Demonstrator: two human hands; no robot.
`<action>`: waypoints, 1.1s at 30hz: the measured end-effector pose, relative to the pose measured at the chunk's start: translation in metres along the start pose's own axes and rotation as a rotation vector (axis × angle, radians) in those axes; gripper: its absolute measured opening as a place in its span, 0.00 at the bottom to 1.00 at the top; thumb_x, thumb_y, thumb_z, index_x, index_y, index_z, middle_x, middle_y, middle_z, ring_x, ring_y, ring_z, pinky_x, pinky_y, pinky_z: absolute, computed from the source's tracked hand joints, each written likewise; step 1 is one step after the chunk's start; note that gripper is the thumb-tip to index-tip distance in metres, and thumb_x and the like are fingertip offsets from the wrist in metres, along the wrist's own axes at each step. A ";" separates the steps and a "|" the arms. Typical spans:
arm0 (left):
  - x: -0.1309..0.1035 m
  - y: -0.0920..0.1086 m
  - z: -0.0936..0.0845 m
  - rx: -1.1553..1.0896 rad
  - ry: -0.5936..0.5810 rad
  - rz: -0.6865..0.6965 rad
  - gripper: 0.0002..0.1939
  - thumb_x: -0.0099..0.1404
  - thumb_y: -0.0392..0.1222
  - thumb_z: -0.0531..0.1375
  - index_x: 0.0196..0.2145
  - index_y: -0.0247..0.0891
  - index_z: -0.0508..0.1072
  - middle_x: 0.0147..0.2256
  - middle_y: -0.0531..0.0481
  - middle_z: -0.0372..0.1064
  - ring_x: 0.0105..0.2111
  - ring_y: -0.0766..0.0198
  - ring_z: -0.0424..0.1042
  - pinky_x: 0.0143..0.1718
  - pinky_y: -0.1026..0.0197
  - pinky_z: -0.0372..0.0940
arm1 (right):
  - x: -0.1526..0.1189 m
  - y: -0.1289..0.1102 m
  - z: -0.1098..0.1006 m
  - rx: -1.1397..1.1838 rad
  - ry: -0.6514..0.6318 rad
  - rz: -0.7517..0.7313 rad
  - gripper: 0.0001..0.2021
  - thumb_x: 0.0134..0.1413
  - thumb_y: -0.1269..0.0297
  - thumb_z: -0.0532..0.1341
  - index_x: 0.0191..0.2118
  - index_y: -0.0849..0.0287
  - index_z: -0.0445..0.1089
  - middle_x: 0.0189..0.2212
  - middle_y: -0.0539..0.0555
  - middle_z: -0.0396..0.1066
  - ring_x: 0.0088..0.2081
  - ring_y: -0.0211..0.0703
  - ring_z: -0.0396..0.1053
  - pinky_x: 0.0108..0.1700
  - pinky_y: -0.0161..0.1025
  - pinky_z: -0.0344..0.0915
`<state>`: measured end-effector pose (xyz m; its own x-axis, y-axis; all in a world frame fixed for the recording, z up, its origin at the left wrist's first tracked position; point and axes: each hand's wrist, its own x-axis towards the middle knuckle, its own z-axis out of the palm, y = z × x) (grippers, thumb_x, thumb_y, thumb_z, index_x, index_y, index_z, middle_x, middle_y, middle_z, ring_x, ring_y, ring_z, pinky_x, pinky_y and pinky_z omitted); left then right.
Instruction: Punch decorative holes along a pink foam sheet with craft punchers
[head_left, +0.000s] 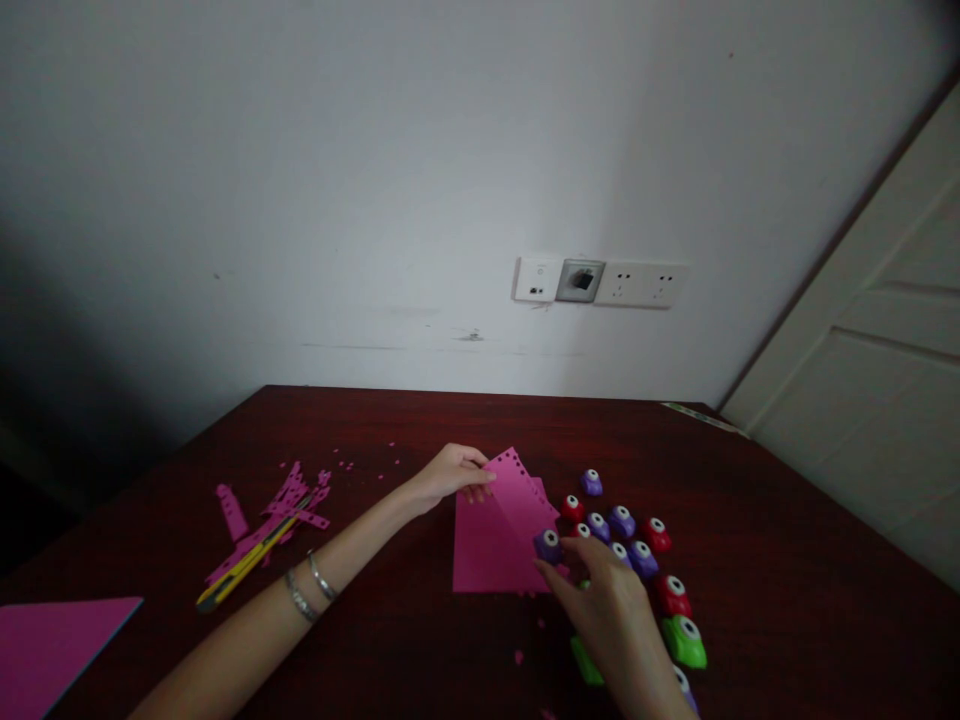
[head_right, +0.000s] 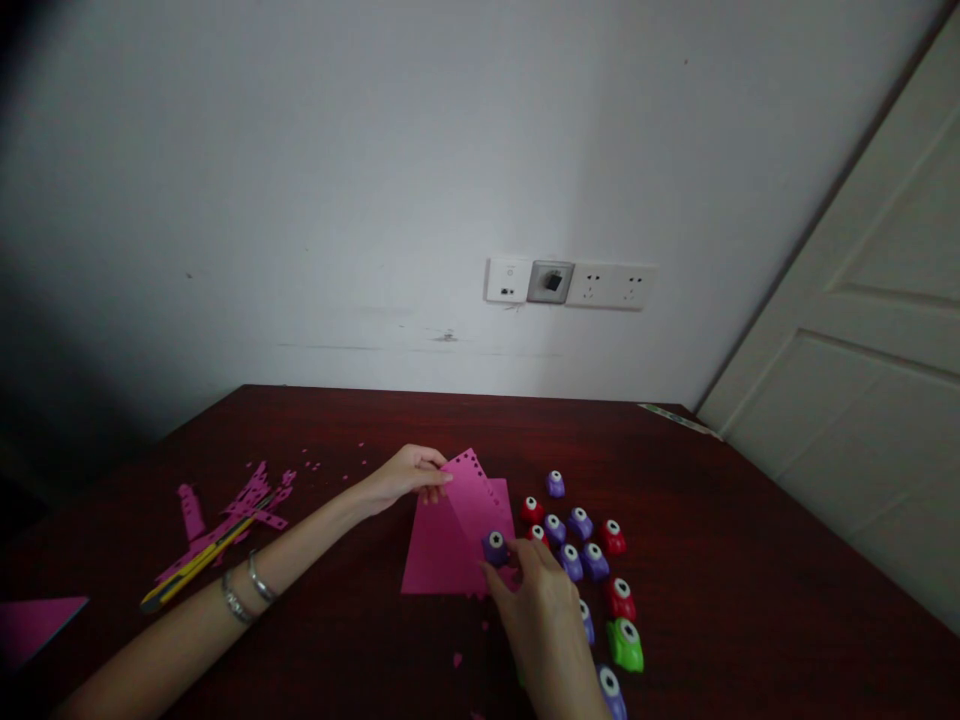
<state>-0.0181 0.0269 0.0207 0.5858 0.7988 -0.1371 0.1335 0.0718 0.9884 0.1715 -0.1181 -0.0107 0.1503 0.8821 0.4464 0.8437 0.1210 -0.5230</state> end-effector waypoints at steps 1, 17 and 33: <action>0.000 0.001 0.001 0.000 0.000 -0.002 0.12 0.51 0.42 0.65 0.29 0.30 0.71 0.21 0.48 0.71 0.18 0.69 0.68 0.21 0.66 0.61 | 0.000 0.000 0.000 -0.005 0.002 0.000 0.12 0.48 0.57 0.59 0.31 0.61 0.71 0.26 0.56 0.73 0.25 0.45 0.72 0.26 0.38 0.66; 0.001 -0.004 0.004 -0.008 0.025 -0.005 0.12 0.51 0.41 0.65 0.30 0.30 0.71 0.21 0.48 0.71 0.18 0.69 0.68 0.20 0.67 0.61 | 0.000 0.000 0.001 -0.050 0.003 -0.030 0.10 0.47 0.59 0.60 0.30 0.61 0.71 0.26 0.56 0.73 0.26 0.45 0.72 0.25 0.37 0.65; 0.000 -0.002 0.002 0.016 0.012 0.016 0.14 0.51 0.44 0.65 0.30 0.30 0.71 0.21 0.48 0.71 0.18 0.69 0.68 0.21 0.66 0.62 | -0.001 -0.003 -0.002 -0.152 -0.011 -0.025 0.08 0.48 0.60 0.60 0.28 0.59 0.69 0.25 0.55 0.73 0.26 0.46 0.72 0.27 0.37 0.64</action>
<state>-0.0168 0.0249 0.0182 0.5786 0.8067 -0.1204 0.1372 0.0493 0.9893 0.1698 -0.1202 -0.0078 0.1231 0.8845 0.4501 0.9156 0.0737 -0.3952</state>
